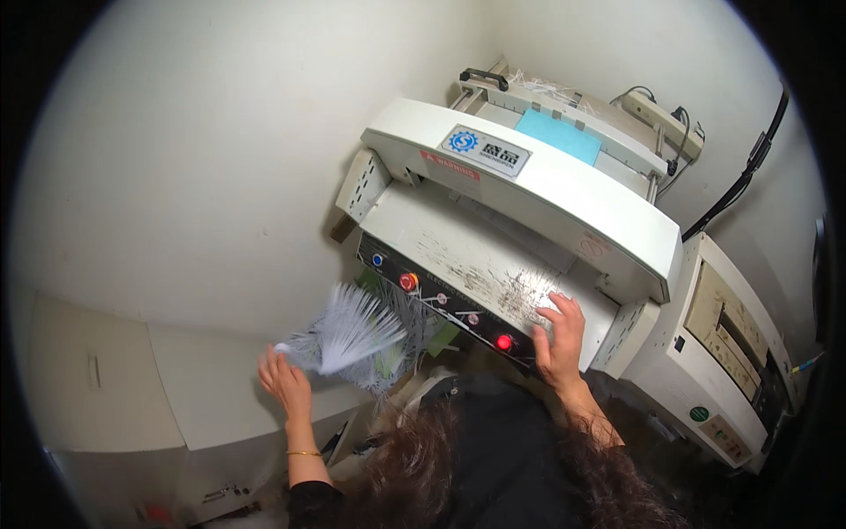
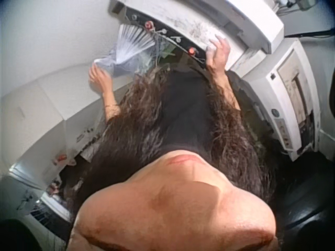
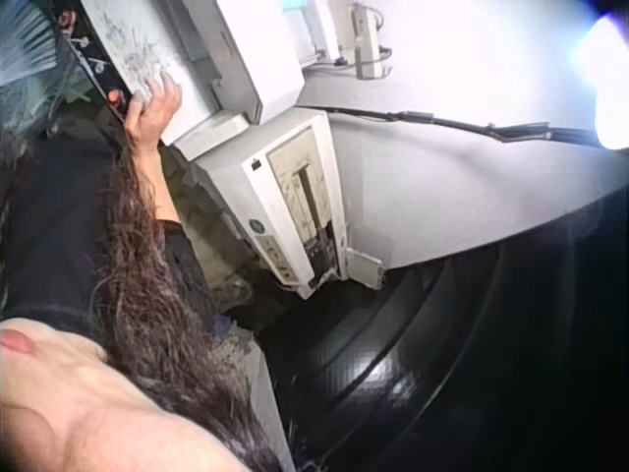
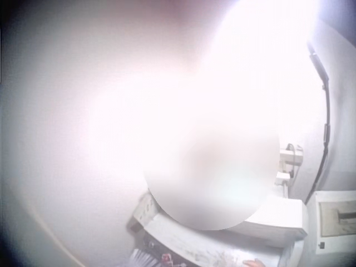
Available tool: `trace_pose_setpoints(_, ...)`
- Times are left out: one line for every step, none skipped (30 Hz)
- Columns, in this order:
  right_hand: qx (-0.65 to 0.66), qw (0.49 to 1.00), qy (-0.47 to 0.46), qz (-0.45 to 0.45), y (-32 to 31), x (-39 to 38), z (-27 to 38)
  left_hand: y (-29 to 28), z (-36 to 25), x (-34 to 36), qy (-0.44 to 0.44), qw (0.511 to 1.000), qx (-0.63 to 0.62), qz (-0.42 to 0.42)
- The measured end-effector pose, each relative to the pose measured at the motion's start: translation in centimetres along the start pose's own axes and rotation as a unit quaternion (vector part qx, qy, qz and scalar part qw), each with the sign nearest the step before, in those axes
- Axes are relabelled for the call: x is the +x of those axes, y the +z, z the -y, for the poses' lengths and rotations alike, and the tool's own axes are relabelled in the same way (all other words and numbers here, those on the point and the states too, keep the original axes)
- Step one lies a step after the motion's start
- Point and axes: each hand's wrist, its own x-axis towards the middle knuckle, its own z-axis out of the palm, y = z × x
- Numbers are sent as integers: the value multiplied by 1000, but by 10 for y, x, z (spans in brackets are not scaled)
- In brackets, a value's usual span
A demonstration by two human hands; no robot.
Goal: The person operates an electric paper cutter to trim stacks of light blue paper. They load the paper, press the cut button, and remove the trimmed sheets, repeating the process multiple times.
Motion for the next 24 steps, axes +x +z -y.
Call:
trace_pose_setpoints(-38,999,0,29,9,8,-4,10,6,13,2,999,49,3)
trace_pose_setpoints(-55,998,11,38,20,13,-9,23,5,27,15,1000,21,-8)
trace_pose_setpoints(-81,995,23,43,29,20,-16,39,-10,47,31,999,-17,-21)
trace_pose_setpoints(-98,994,41,38,41,25,-29,54,-29,68,50,997,-54,-34)
trace_pose_setpoints(-116,991,60,36,52,28,-43,79,-59,84,93,984,-152,22)
trace_pose_setpoints(-127,987,97,32,56,34,-54,85,-110,107,176,955,-233,50)
trace_pose_setpoints(-163,977,138,26,61,40,-62,89,-161,129,254,911,-313,91)
trace_pose_setpoints(-195,964,181,19,66,45,-70,90,-208,143,302,890,-327,100)
trace_pose_setpoints(-228,947,226,11,71,49,-79,94,-248,154,351,865,-343,108)
trace_pose_setpoints(-253,937,242,17,77,54,-87,106,-273,167,374,858,-338,97)
trace_pose_setpoints(-266,931,248,10,83,56,-96,116,-298,180,397,850,-335,84)
trace_pose_setpoints(-280,926,255,4,89,58,-105,122,-318,192,386,852,-342,90)
trace_pose_setpoints(-297,918,262,-2,89,61,-112,151,-338,199,384,866,-308,90)
trace_pose_setpoints(-270,912,307,14,90,68,-111,157,-348,208,396,862,-304,93)
trace_pose_setpoints(-260,913,314,24,87,73,-108,162,-359,219,407,858,-299,95)
trace_pose_setpoints(-249,913,320,35,84,78,-102,159,-367,231,421,851,-277,143)
trace_pose_setpoints(-238,914,325,46,82,82,-100,157,-375,242,434,843,-253,190)
trace_pose_setpoints(-241,919,311,32,84,82,-103,168,-380,250,438,835,-280,180)
trace_pose_setpoints(-259,913,313,26,87,77,-107,167,-383,250,451,838,-266,152)
trace_pose_setpoints(-278,908,314,21,90,72,-111,164,-383,250,462,841,-253,124)
trace_pose_setpoints(-297,902,314,18,91,67,-114,163,-385,249,471,843,-242,95)
trace_pose_setpoints(-246,906,343,23,89,73,-114,166,-386,252,455,833,-290,120)
trace_pose_setpoints(-229,911,343,25,88,74,-107,167,-383,251,444,830,-309,135)
trace_pose_setpoints(-239,915,325,7,90,72,-98,167,-378,247,431,827,-328,150)
